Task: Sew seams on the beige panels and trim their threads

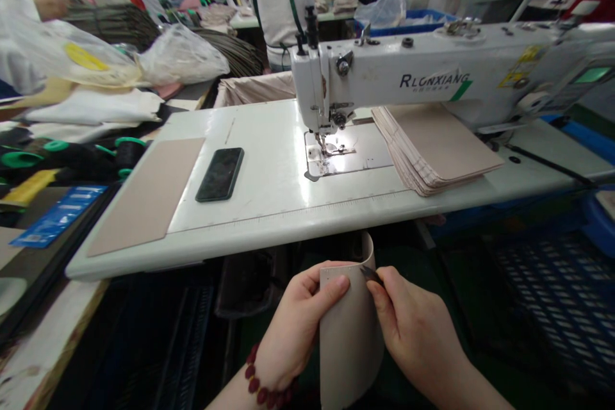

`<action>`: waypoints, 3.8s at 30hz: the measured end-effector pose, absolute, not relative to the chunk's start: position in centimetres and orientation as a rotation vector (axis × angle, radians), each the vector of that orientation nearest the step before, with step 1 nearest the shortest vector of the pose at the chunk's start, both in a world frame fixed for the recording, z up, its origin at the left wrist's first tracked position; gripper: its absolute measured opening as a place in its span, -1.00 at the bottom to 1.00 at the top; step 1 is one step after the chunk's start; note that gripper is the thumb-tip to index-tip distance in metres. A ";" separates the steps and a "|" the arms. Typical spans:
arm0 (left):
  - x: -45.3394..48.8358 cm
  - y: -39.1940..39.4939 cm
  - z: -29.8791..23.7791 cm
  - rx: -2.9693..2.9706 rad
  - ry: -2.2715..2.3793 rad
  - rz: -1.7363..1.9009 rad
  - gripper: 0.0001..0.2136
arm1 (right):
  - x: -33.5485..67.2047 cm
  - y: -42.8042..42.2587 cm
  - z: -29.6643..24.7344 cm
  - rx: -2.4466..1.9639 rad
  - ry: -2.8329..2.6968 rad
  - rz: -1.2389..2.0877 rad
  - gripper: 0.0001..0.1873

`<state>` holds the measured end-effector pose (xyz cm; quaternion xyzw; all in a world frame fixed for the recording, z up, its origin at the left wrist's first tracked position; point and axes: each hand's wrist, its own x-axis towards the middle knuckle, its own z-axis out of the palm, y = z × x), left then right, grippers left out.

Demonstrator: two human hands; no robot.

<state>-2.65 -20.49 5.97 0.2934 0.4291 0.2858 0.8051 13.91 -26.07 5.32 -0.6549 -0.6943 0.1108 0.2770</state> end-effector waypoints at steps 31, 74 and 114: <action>-2.5 -20.6 6.4 0.569 0.852 0.613 -0.71 | 13.7 -26.1 5.5 -1.796 -1.871 0.225 -0.70; -2.8 -20.0 6.7 0.652 0.825 0.562 -0.74 | 14.1 -26.0 5.9 -1.771 -1.847 0.349 -0.82; -2.5 -20.6 6.3 0.621 0.833 0.593 -0.77 | 13.8 -26.5 6.2 -1.795 -1.841 0.329 -0.80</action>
